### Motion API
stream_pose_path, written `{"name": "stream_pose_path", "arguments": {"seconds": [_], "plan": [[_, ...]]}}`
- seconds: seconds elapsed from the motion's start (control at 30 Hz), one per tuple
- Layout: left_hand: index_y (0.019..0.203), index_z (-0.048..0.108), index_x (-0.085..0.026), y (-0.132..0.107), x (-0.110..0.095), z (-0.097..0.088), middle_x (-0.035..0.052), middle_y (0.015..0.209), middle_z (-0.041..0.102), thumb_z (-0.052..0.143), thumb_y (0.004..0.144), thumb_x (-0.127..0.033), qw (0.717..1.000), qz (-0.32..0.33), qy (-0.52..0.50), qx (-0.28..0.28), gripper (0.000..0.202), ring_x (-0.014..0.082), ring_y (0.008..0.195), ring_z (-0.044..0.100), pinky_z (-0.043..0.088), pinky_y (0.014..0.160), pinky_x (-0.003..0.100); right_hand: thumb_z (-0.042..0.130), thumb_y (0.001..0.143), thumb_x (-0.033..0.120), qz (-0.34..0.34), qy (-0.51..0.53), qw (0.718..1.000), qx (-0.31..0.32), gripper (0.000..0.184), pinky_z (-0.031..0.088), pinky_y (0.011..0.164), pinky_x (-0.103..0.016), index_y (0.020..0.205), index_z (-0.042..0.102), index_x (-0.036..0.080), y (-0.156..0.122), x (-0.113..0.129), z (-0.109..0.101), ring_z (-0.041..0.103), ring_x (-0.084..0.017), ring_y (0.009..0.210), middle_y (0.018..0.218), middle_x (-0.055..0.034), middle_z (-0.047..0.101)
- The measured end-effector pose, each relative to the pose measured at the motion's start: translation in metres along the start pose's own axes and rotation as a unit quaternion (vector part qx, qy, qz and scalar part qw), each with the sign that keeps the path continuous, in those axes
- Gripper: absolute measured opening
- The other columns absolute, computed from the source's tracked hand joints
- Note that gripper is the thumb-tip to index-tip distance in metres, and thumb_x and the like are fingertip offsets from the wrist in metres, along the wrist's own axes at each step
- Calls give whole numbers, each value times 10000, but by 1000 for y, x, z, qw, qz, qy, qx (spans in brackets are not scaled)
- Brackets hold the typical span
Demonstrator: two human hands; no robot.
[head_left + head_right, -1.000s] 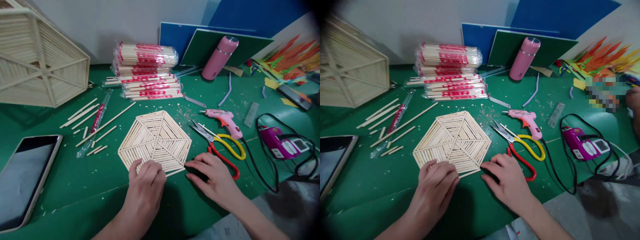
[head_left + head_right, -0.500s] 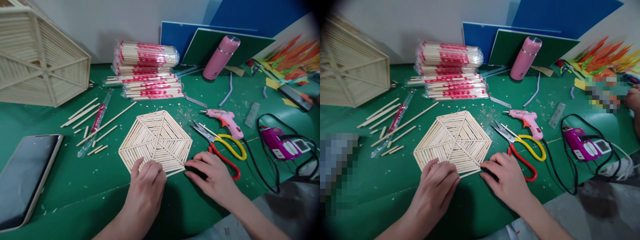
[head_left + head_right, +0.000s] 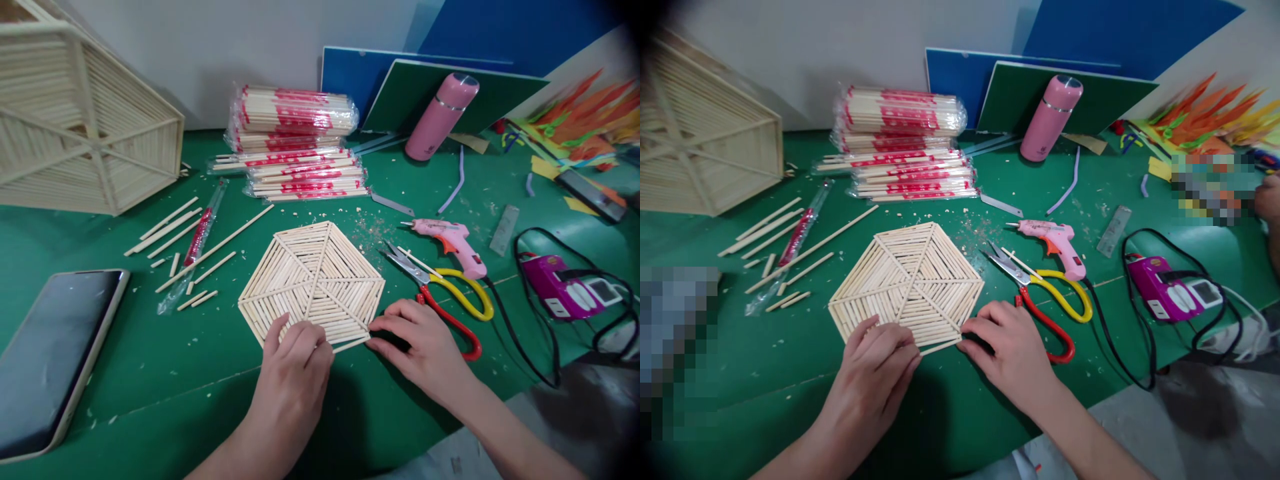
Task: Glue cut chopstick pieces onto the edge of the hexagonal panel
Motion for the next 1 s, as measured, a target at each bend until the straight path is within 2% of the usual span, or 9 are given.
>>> {"name": "stream_pose_path", "arguments": {"seconds": [0.2,0.3,0.43,0.53,0.63,1.0], "plan": [[725,567,-191,1,-2,-3,4,778,556,384,831,-106,1000,8,0,0,228,150,765,497,259,961,459,582,790,316,5,-2,1000,0,129,397,636,-286,847,662,232,-1,1,0,546,-153,704,785,-30,587],[827,567,-192,1,-2,-10,4,809,571,440,819,-119,1000,6,-15,-8,146,147,787,513,275,959,441,581,792,312,8,5,1000,2,130,399,645,-290,855,657,227,-2,1,-1,549,-157,719,795,-32,588],[971,551,-165,-10,7,-26,58,926,589,542,774,-165,999,-4,11,-34,197,188,891,529,321,937,446,575,798,311,0,6,1000,3,130,401,651,-296,861,649,225,-4,-1,0,557,-160,726,801,-31,589],[1014,555,-166,-23,16,-34,84,1024,598,568,766,-196,999,-19,41,-25,251,226,1009,517,306,951,475,580,792,318,-11,-2,1000,-8,135,409,654,-303,866,646,226,-5,-3,2,564,-163,727,808,-32,590],[1053,550,-190,-32,22,-36,72,1103,600,543,792,-212,999,-35,41,-11,263,229,1099,491,266,989,484,579,791,319,-14,-8,1000,-9,137,420,655,-313,864,644,223,-6,-4,3,569,-173,734,812,-39,592],[945,613,-232,-31,26,-36,42,1070,629,500,826,-178,999,-4,52,-16,172,204,1075,519,305,973,461,581,788,323,-8,-4,1000,-8,137,426,641,-310,857,646,223,-6,-2,3,573,-172,731,808,-36,594]]}}
Point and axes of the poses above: each hand's wrist, its own y-axis towards the middle knuckle, its own z-axis out of the palm, x = y × z, the point moved 3 cm from there along y, towards the middle knuckle
